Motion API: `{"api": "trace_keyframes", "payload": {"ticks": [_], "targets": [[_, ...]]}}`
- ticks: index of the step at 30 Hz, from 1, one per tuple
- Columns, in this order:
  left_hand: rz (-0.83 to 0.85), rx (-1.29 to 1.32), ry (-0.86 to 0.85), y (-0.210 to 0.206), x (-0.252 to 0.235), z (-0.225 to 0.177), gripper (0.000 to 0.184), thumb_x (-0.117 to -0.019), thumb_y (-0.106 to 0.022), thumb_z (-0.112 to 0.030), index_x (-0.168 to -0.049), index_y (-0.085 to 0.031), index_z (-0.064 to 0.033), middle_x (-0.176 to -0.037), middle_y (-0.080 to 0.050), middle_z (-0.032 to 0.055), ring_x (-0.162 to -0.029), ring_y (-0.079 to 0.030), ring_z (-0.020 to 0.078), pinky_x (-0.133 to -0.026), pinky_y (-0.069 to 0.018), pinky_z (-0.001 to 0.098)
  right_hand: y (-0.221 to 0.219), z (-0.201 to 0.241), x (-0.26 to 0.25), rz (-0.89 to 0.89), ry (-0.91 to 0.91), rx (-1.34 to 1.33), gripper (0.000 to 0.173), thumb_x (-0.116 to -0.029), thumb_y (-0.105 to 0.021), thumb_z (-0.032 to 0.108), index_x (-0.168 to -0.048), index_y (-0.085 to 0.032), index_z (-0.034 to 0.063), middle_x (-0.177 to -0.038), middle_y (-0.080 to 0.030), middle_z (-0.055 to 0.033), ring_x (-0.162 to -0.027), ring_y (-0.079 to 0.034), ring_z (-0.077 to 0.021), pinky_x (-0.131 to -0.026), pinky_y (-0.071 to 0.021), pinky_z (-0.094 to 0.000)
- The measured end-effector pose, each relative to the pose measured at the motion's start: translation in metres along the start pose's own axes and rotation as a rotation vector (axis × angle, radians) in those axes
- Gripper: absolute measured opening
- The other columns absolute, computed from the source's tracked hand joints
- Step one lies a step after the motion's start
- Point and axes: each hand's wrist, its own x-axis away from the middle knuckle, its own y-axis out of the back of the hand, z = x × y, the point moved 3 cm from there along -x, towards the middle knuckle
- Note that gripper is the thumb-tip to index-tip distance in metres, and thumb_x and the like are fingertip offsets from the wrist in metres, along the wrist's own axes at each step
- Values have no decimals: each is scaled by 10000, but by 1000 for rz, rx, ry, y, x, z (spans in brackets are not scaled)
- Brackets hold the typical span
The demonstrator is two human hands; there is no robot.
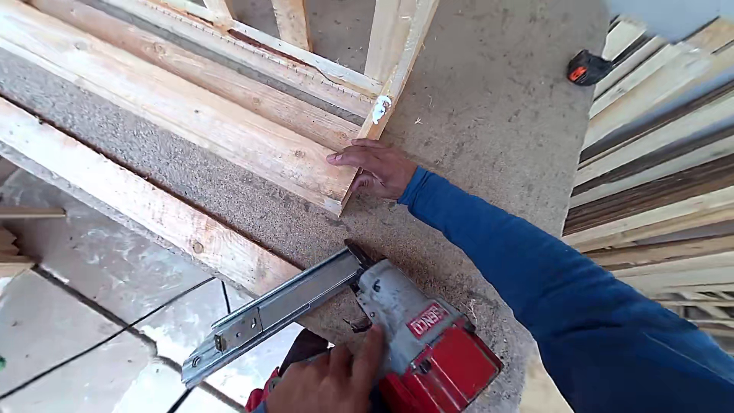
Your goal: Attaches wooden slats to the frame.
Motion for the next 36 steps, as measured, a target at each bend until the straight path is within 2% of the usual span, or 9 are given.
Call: {"api": "trace_keyframes", "payload": {"ticks": [6, 10, 12, 14, 17, 19, 21, 26, 36], "targets": [[-35, 57, -21, -78, -33, 7, 630, -971, -625, -291, -1562, -418, -220, -880, -677, 161, -681, -688, 361, -536, -554, 523, -2, 1, 0, 26, 0, -6, 516, -1064, -512, 431, -1393, -581, 40, -1383, -661, -129, -1310, -619, -261, -1208, -389, -521], [-66, 80, 31, -105, -38, 11, 604, -978, -640, -308, -1545, -430, -296, -954, -695, 181, -763, -705, 395, -605, -563, 556, -3, -5, 1, 26, 54, 8, 477, -1070, -522, 383, -1408, -560, 48, -1394, -653, -136, -1306, -621, -281, -1195, -400, -528], [-126, 164, 88, -89, -38, 16, 519, -952, -688, -444, -1433, -573, -287, -1039, -738, 118, -877, -737, 334, -704, -597, 564, -2, -8, 2, 42, 67, 9, 448, -1074, -526, 341, -1424, -550, 62, -1415, -641, -123, -1317, -611, -281, -1200, -399, -507], [-329, 344, 219, -46, -38, 26, 404, -984, -647, -485, -1258, -731, -200, -1091, -765, 15, -967, -747, 172, -841, -630, 459, -2, -9, 2, 24, 67, 1, 458, -1076, -515, 368, -1417, -561, 65, -1403, -651, -116, -1308, -620, -276, -1194, -408, -496], [-832, 805, 447, 21, -63, 81, 424, -1020, -619, -345, -1266, -638, -1, -1043, -727, 107, -850, -728, 190, -748, -639, 421, -3, -10, 3, 3, 50, -18, 463, -1067, -532, 378, -1425, -573, 88, -1399, -656, -103, -1296, -625, -275, -1191, -412, -478], [-961, 1141, 612, 53, -95, 123, 537, -1053, -538, -441, -1383, -513, -18, -1152, -674, 147, -906, -729, 257, -755, -643, 460, -3, -10, 4, -3, 51, -30, 459, -1059, -554, 367, -1430, -574, 97, -1397, -657, -103, -1285, -633, -269, -1191, -414, -475], [-913, 1378, 666, 70, -127, 149, 613, -1049, -497, -534, -1408, -497, -37, -1130, -707, 148, -885, -745, 266, -757, -639, 444, -4, -11, 3, -7, 55, -45, 452, -1052, -575, 348, -1430, -573, 100, -1398, -657, -96, -1282, -634, -256, -1194, -415, -473], [-862, 1495, 660, 74, -156, 151, 303, -1039, -618, -240, -1201, -540, 4, -932, -712, 153, -692, -729, 217, -613, -635, 351, -4, -12, 1, -9, 57, -53, 449, -1055, -566, 354, -1424, -574, 98, -1396, -658, -99, -1286, -634, -255, -1194, -415, -479], [-848, 1495, 631, 74, -153, 149, 303, -1042, -611, -234, -1226, -548, -1, -967, -724, 158, -713, -739, 220, -620, -638, 346, -3, -9, 0, 33, 47, -67, 478, -1072, -516, 383, -1451, -550, 94, -1425, -636, -99, -1298, -625, -246, -1208, -390, -501]]}}
